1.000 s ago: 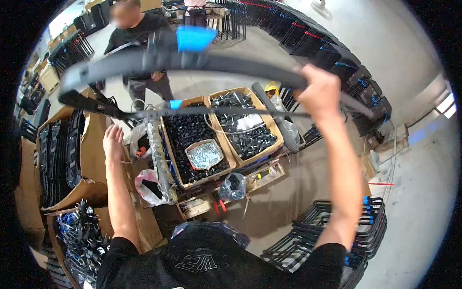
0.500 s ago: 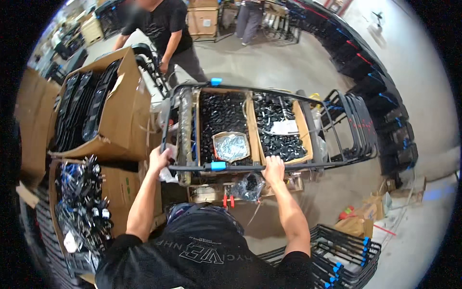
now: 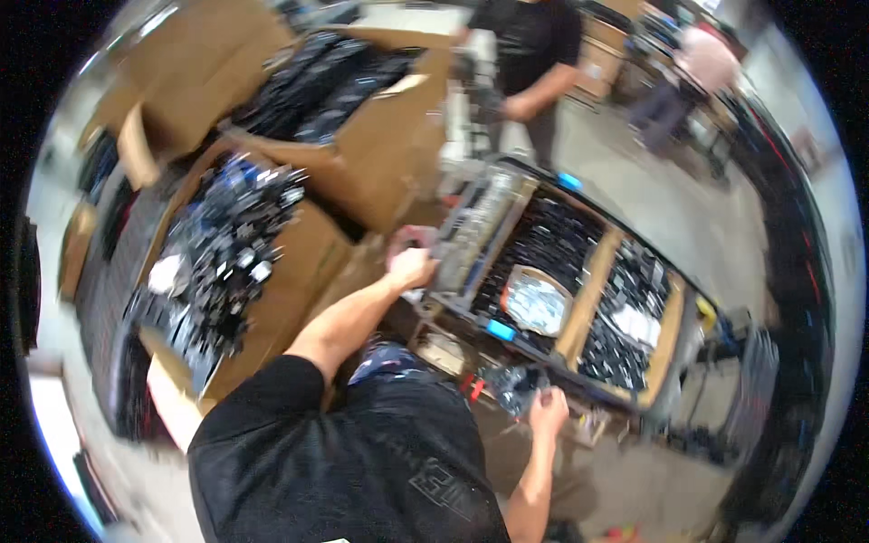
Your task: Assembling and wiring automotive grille components using pneumatic tools and hand cutters on a production floor.
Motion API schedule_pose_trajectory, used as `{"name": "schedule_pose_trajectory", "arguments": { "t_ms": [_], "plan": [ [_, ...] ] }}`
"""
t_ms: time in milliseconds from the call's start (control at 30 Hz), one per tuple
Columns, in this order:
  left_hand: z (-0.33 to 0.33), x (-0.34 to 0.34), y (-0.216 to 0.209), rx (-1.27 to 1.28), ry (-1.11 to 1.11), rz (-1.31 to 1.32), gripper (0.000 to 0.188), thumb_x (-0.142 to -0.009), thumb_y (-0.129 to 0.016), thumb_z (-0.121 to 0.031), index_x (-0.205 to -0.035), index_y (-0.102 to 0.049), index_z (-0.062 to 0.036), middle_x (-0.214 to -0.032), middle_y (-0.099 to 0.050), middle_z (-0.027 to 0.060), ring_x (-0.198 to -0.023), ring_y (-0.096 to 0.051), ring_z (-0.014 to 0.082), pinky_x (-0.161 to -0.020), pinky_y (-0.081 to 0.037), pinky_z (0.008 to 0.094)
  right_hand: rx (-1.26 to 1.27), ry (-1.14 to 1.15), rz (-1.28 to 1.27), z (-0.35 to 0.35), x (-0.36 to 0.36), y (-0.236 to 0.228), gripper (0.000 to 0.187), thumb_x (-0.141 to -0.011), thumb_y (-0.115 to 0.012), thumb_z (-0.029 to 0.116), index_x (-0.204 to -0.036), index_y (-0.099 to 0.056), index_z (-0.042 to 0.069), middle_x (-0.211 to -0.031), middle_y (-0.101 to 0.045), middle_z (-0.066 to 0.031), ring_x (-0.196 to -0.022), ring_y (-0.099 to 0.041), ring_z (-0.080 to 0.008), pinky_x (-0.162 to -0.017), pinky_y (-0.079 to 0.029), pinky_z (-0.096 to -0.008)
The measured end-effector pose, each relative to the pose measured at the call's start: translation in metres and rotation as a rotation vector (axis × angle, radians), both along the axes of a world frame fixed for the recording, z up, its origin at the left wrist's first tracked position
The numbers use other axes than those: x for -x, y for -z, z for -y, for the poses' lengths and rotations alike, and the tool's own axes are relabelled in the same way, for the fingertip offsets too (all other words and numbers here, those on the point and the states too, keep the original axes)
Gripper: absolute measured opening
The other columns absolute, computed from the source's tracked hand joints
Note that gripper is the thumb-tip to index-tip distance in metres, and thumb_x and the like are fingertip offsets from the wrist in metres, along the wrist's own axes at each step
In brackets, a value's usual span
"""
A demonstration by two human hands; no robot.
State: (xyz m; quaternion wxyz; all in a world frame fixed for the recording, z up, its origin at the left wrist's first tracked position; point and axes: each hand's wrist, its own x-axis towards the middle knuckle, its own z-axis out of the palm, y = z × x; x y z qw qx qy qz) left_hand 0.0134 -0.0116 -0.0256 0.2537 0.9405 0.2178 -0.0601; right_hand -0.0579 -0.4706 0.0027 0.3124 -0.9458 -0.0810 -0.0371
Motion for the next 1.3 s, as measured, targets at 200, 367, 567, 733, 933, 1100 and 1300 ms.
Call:
{"name": "schedule_pose_trajectory", "arguments": {
  "t_ms": [200, 367, 567, 733, 933, 1100, 1300],
  "plan": [
    [-0.026, 0.014, -0.087, -0.141, -0.115, 0.367, 0.038, -0.089, -0.06, -0.037, -0.102, -0.059, -0.0015, -0.092, -0.065, 0.0217, -0.087, -0.064, 0.0419, -0.079, -0.052, 0.051, -0.107, -0.13, -0.049, -0.012, 0.016, 0.029, 0.018, -0.078, -0.073, 0.005, -0.074, -0.056, 0.001, -0.067, -0.059, -0.0107, -0.059, -0.059, -0.0234, -0.059, -0.048, -0.0358],
    [-0.118, 0.066, -0.286, -0.426, -0.313, 0.32, 0.02, -0.083, -0.057, -0.018, -0.09, -0.066, -0.0008, -0.091, -0.067, 0.0237, -0.089, -0.067, 0.038, -0.079, -0.053, 0.0489, -0.12, -0.257, -0.186, -0.018, 0.015, 0.031, 0.017, -0.078, -0.073, 0.005, -0.074, -0.057, 0.0, -0.067, -0.06, -0.01, -0.056, -0.059, -0.019, -0.056, -0.047, -0.0321],
    [-0.348, 0.198, -0.242, -0.608, -0.436, -0.27, 0.037, -0.07, -0.072, -0.026, -0.101, -0.074, -0.0066, -0.105, -0.071, 0.0163, -0.099, -0.069, 0.0319, -0.084, -0.056, 0.0408, -0.174, -0.406, -0.171, -0.049, -0.011, 0.017, 0.017, -0.078, -0.073, 0.005, -0.074, -0.058, -0.001, -0.067, -0.059, -0.0094, -0.056, -0.058, -0.0176, -0.056, -0.046, -0.0304],
    [-0.297, 0.161, -0.294, -0.297, -0.698, -0.17, 0.039, -0.066, -0.076, -0.023, -0.098, -0.073, -0.0019, -0.105, -0.071, 0.0192, -0.097, -0.07, 0.0285, -0.082, -0.056, 0.0386, -0.135, -0.388, -0.182, -0.052, -0.007, 0.005, 0.017, -0.078, -0.074, 0.008, -0.076, -0.059, 0.0, -0.071, -0.06, -0.0108, -0.059, -0.06, -0.0218, -0.058, -0.048, -0.0336],
    [-0.301, 0.219, -0.418, 0.142, -0.448, 0.929, 0.021, -0.077, -0.071, -0.014, -0.092, -0.068, -0.0006, -0.087, -0.07, 0.0129, -0.078, -0.071, 0.0233, -0.06, -0.059, 0.0429, -0.187, -0.406, -0.177, -0.055, -0.004, 0.012, 0.017, -0.078, -0.074, 0.007, -0.075, -0.059, -0.001, -0.066, -0.058, -0.0093, -0.056, -0.057, -0.0167, -0.057, -0.047, -0.0301],
    [-0.183, 0.234, -0.429, 0.678, -0.33, 1.119, 0.027, -0.084, -0.067, -0.014, -0.106, -0.055, -0.0035, -0.091, -0.064, 0.0093, -0.076, -0.066, 0.0191, -0.066, -0.056, 0.0298, -0.198, -0.464, -0.17, -0.073, -0.013, -0.008, 0.017, -0.079, -0.073, 0.007, -0.075, -0.059, -0.001, -0.066, -0.058, -0.009, -0.056, -0.057, -0.017, -0.057, -0.047, -0.0304],
    [-0.011, 0.195, -0.33, 1.252, -0.242, 0.971, 0.031, -0.091, -0.058, -0.034, -0.105, -0.056, -0.0066, -0.08, -0.061, 0.0072, -0.063, -0.059, 0.0173, -0.049, -0.045, 0.0294, -0.351, -0.61, -0.067, -0.127, -0.031, -0.097, 0.014, -0.084, -0.07, 0.012, -0.083, -0.063, 0.0, -0.077, -0.063, -0.0123, -0.066, -0.062, -0.0212, -0.064, -0.05, -0.0325]
  ]
}}
